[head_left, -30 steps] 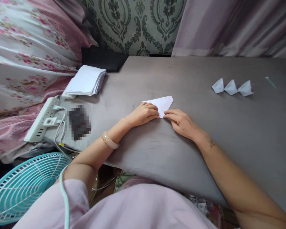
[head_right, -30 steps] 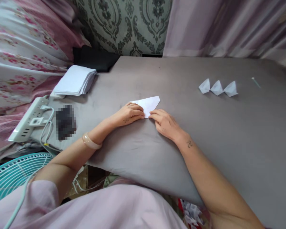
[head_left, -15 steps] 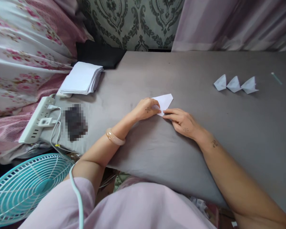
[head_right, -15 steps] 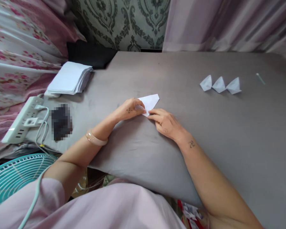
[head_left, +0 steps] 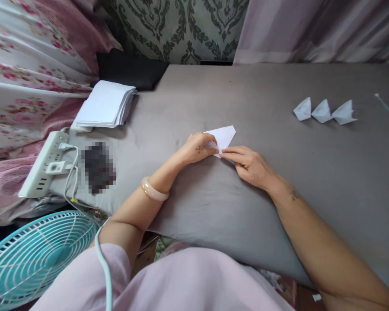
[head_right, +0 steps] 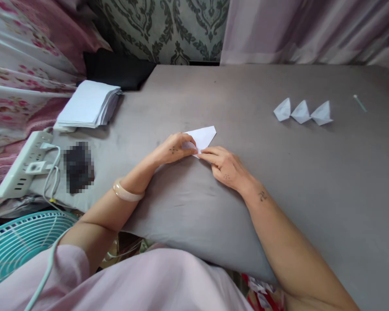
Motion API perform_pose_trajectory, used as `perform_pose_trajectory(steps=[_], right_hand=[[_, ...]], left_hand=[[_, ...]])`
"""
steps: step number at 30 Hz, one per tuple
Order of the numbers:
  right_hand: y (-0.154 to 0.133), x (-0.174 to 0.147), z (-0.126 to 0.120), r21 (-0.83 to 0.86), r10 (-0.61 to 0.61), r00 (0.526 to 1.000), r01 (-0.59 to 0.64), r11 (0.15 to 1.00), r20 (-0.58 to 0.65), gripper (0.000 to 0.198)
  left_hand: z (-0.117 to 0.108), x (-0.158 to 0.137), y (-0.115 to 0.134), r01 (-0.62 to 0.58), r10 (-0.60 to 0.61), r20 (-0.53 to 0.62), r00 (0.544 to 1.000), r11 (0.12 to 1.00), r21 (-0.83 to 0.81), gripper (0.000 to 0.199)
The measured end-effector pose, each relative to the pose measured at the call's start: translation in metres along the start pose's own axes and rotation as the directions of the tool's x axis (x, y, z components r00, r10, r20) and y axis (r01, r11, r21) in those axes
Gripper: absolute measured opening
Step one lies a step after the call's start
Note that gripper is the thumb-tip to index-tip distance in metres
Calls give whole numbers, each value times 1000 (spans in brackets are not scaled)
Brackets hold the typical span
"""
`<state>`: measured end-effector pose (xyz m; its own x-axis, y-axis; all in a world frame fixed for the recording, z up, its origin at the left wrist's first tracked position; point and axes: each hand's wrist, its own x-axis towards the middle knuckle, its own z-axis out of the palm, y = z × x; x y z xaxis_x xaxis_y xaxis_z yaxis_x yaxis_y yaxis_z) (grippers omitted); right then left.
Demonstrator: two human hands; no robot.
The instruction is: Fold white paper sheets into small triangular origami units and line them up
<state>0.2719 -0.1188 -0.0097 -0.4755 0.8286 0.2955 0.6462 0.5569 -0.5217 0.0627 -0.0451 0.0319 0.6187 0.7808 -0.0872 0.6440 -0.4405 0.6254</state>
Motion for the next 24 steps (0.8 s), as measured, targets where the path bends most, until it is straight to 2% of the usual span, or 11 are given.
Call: perform_pose_trajectory(steps=[9,13,21,24], right_hand=[[-10,1,-4,-123,-22,997,31,992,70,49],[-16,3,-6,-156,3,996,12,988,91,49],[-2,4,0,7,-2,1000,2,1000,14,53],[-1,4,1,0,-2,1000,2,1000,21,58]], left_hand=[[-1,1,-3,-21,20,19,1000,998,52,17],[0,1,-4,-8,9,-21,1000,999,40,19],[5,7,-11,-41,43,-11,999,991,124,17],[5,7,-11,-33,34,-5,999,992,123,16]])
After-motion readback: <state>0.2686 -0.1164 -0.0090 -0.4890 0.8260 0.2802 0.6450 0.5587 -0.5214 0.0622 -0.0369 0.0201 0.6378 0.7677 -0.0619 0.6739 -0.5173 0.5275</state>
